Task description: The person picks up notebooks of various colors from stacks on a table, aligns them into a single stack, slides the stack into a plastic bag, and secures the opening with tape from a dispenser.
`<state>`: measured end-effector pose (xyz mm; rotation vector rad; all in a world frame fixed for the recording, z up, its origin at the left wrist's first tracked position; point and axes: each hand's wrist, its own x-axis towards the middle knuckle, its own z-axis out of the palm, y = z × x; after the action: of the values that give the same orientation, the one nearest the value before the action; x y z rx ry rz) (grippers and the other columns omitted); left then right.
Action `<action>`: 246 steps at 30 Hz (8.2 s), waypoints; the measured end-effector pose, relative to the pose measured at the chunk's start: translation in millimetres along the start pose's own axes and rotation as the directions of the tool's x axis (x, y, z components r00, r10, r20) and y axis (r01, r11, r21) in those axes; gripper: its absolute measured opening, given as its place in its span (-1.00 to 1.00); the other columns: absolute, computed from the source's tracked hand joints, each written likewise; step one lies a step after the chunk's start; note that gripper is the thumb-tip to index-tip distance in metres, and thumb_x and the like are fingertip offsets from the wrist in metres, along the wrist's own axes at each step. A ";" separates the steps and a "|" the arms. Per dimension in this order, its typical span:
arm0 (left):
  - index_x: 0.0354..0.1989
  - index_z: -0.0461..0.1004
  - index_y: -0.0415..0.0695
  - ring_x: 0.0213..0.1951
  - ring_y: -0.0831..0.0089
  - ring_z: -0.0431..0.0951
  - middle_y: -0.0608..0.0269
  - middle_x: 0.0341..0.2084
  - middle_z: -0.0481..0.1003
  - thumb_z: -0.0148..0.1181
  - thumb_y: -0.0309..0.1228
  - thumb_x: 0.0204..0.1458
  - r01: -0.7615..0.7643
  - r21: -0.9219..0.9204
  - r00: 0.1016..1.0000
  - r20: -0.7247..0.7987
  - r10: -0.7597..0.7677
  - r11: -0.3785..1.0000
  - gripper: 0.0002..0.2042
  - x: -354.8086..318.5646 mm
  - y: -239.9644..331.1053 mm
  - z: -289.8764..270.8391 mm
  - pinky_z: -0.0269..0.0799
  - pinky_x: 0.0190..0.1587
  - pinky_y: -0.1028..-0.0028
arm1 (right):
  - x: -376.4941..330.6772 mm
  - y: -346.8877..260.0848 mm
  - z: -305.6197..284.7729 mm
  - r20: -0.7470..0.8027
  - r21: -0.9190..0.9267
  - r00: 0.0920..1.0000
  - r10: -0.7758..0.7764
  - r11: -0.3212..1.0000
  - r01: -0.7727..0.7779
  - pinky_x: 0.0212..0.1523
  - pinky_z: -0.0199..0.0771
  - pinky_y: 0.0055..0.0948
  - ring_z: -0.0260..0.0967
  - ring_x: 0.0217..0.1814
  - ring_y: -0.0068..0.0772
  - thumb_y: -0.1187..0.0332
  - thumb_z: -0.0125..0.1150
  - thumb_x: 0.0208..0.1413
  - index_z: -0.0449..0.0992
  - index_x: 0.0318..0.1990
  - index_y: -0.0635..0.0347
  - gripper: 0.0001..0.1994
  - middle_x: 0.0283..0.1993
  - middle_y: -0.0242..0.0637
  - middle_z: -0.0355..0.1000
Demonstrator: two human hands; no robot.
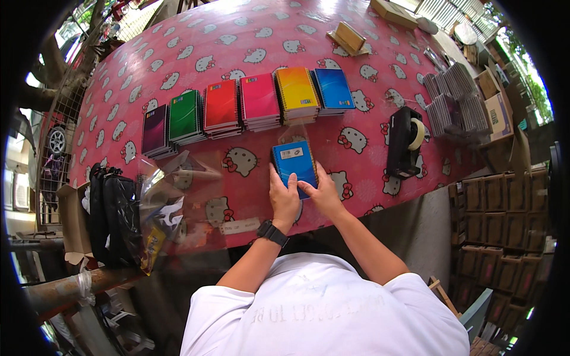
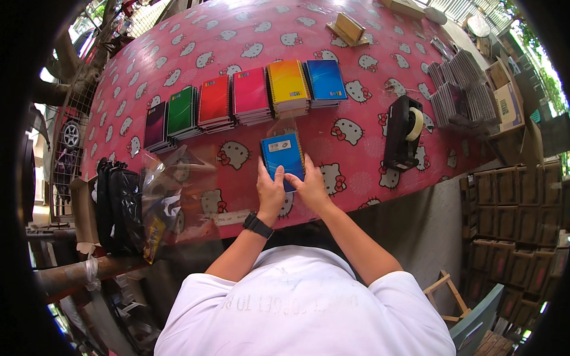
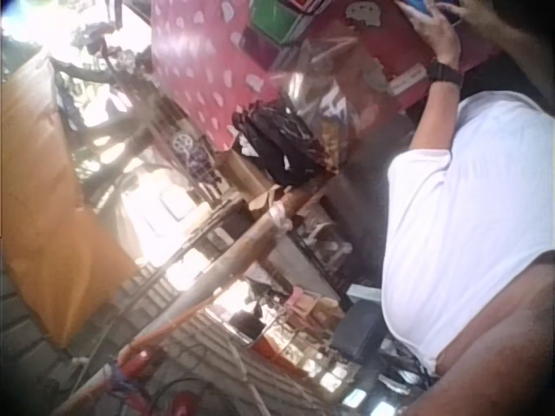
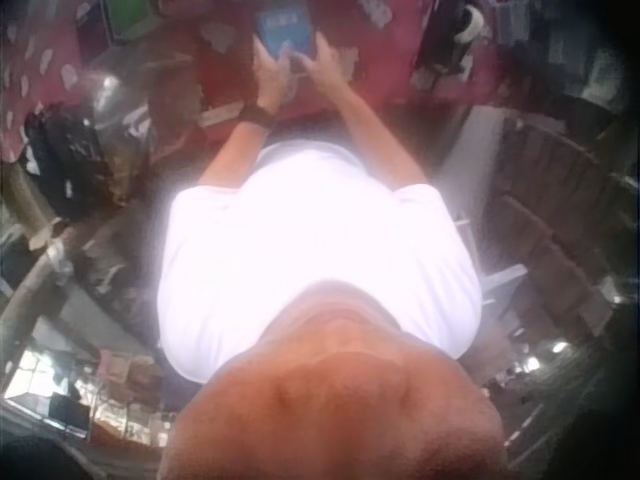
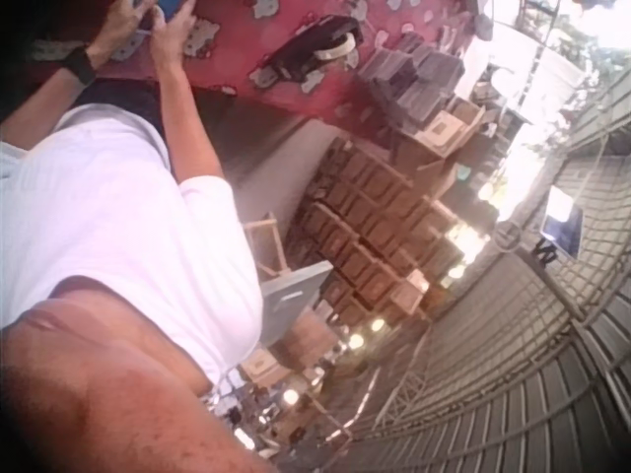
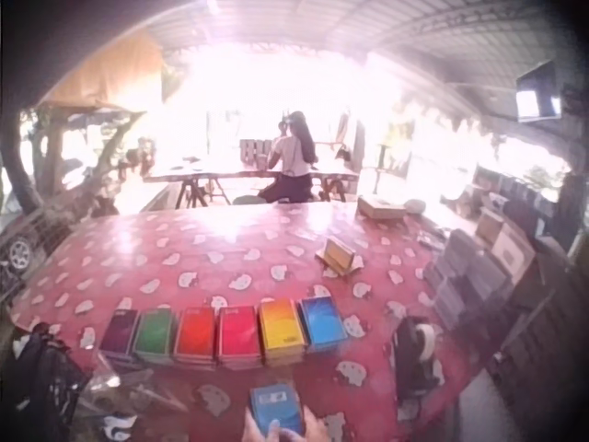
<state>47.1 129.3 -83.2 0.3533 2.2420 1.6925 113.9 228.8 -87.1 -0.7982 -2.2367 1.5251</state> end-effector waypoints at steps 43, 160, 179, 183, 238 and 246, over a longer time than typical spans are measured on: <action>-0.29 0.56 -0.23 -0.37 0.21 0.54 0.11 -0.44 0.52 0.15 -0.56 -0.05 -0.101 0.016 0.953 0.289 0.092 0.995 -0.85 -2.3 55.0 -61.9 0.44 -0.26 0.35 | 66.7 -56.2 -11.8 0.217 -0.250 0.976 -0.002 0.967 0.058 -0.28 0.43 -0.22 0.47 -0.36 -0.06 0.15 0.21 -0.01 0.54 -0.52 0.33 -0.66 -0.44 0.03 0.47; 0.06 0.18 -0.14 0.02 0.35 0.35 0.12 0.07 0.23 0.50 -0.53 -0.46 -0.377 -0.178 0.785 0.460 0.416 0.909 -0.21 44.2 38.7 -50.0 0.33 0.06 0.44 | 16.4 -33.3 -67.5 0.183 0.260 0.960 -0.211 0.952 0.160 0.16 0.17 -0.35 0.17 0.18 -0.30 0.36 0.48 -0.30 0.27 0.14 0.19 -0.26 0.13 -0.20 0.24; -0.25 0.48 -0.07 0.06 0.15 0.37 0.17 -0.16 0.48 0.16 -0.50 -0.10 -0.744 0.128 0.668 0.138 0.731 0.656 -0.81 19.8 79.6 -103.2 0.09 0.21 0.17 | 7.6 -57.6 -90.0 0.352 -0.114 0.749 -0.562 0.768 0.630 0.27 -0.04 -0.14 -0.01 0.30 -0.21 0.68 0.16 -0.43 0.53 -0.09 -0.18 -0.38 0.21 -0.55 0.28; 0.05 0.39 -0.06 0.27 0.07 0.11 0.18 0.15 0.30 0.03 -0.57 -0.23 -0.795 0.230 0.594 0.480 0.646 0.561 -0.48 11.6 46.7 -91.8 -0.04 0.27 0.16 | 7.5 -57.4 -89.2 0.429 -0.162 0.731 -0.530 0.751 0.640 0.34 -0.18 -0.08 -0.17 0.42 -0.14 0.65 0.14 -0.52 0.53 -0.03 -0.28 -0.28 0.32 -0.48 0.15; 0.27 0.14 0.37 0.36 -0.03 -0.19 0.29 0.35 -0.08 0.42 -0.28 -0.41 -0.859 0.283 0.470 0.766 0.438 0.426 -0.09 29.9 77.5 -85.9 -0.21 0.30 -0.11 | 63.8 -133.2 -119.9 0.438 -0.800 0.898 0.043 0.473 0.368 -0.24 0.44 -0.34 0.45 -0.28 -0.21 -0.08 0.39 -0.28 0.59 -0.43 0.18 -0.54 -0.39 -0.20 0.48; 0.28 0.03 -0.14 0.25 0.06 0.06 0.05 0.18 0.16 0.49 -0.38 -0.43 -0.619 0.095 0.771 0.262 0.581 0.779 -0.02 17.1 42.7 -49.4 0.03 0.26 0.18 | 9.3 -88.2 -67.4 0.113 -0.055 0.701 -0.704 0.700 0.712 -0.28 0.34 -0.44 0.30 -0.32 -0.34 0.32 0.32 -0.06 0.57 -0.23 0.11 -0.79 -0.37 -0.31 0.32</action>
<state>12.6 103.6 -31.2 1.3695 2.2458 1.6032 119.9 260.4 19.6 0.1549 -2.2759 1.0719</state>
